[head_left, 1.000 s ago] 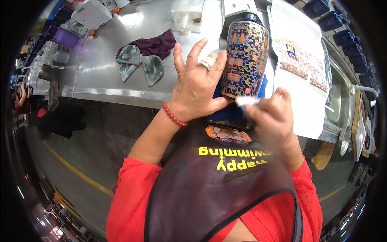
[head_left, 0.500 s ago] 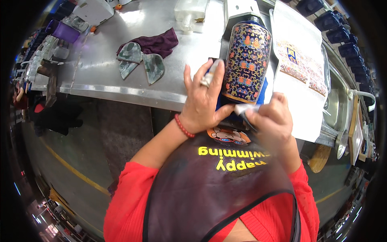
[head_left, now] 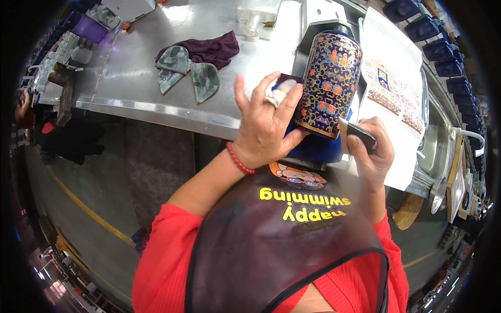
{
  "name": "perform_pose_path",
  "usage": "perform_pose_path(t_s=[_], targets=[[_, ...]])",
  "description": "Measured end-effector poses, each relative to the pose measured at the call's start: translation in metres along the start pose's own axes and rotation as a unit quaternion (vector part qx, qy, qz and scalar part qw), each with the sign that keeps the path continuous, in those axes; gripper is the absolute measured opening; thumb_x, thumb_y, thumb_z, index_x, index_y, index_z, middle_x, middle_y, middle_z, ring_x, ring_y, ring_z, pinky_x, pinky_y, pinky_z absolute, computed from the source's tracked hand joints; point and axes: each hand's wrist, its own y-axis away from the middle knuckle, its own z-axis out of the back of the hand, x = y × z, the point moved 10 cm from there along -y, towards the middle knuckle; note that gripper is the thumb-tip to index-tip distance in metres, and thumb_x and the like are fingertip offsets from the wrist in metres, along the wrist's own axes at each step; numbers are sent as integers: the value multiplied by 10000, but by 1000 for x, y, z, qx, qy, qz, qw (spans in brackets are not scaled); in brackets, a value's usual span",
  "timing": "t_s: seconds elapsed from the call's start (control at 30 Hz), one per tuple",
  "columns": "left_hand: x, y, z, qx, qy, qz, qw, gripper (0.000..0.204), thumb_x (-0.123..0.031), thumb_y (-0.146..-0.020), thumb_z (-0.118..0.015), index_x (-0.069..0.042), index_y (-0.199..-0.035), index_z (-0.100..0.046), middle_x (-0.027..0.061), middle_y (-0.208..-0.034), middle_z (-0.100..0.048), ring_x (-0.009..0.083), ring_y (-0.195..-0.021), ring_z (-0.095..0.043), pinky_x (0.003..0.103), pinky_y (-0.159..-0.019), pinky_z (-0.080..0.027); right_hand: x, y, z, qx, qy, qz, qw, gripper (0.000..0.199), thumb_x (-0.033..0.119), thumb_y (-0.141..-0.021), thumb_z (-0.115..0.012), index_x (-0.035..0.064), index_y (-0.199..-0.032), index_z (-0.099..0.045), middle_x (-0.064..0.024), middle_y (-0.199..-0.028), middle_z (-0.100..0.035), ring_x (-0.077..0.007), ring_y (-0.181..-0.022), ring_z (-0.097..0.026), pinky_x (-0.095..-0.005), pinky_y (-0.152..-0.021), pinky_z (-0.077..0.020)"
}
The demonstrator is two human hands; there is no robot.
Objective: The person uses a small black tool to scrape or adjust the surface of a decorated blue ceramic vase. They rotate the vase to access different sides and continue the scraping motion along the patterned surface.
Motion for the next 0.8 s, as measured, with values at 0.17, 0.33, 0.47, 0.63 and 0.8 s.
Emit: perform_pose_path(t_s=[0.17,0.33,0.47,0.63,0.8], targets=[[-20,-16,18,-28,-92,-78,992,686,-419,-682,-824,-5,-1216,-704,166,-1192,-711,413,-1415,-409,803,-1108,-13,12,-5,5,-21,10,18,1000,185,28,-856,-789,-9,-1016,-703,-72,-814,-616,-167,-732,-570,-293,-612,-431],[-10,-13,5,-39,23,-40,998,984,-438,-698,-839,-61,-1527,-465,130,-1330,-652,347,-1404,-425,750,-1148,-39,58,-1,-21,22,241,212,947,249,52,-734,-809,65,-971,-734,-32,-845,-569,-202,-716,-536,-385,-731,-420],[1,-11,-3,-24,57,-18,998,968,-429,-709,-841,-60,-1525,-473,141,-1324,-654,390,-1398,-418,758,-1141,-37,66,4,-48,154,233,227,933,216,78,-695,-784,86,-906,-741,-3,-857,-579,-187,-710,-528,-409,-739,-394],[-12,-17,6,-12,-55,-56,997,802,-504,-787,-778,-60,-1429,-595,138,-1270,-700,371,-1427,-418,691,-1176,20,80,-3,-26,39,254,230,939,224,75,-704,-776,75,-923,-733,3,-839,-563,-166,-683,-522,-405,-722,-376],[-15,-22,9,-43,-2,-66,997,908,-467,-675,-816,-103,-1468,-567,149,-1326,-656,395,-1390,-443,762,-1144,-10,71,0,-51,170,224,212,936,159,81,-735,-762,102,-887,-720,18,-815,-533,-159,-670,-535,-391,-715,-381]])
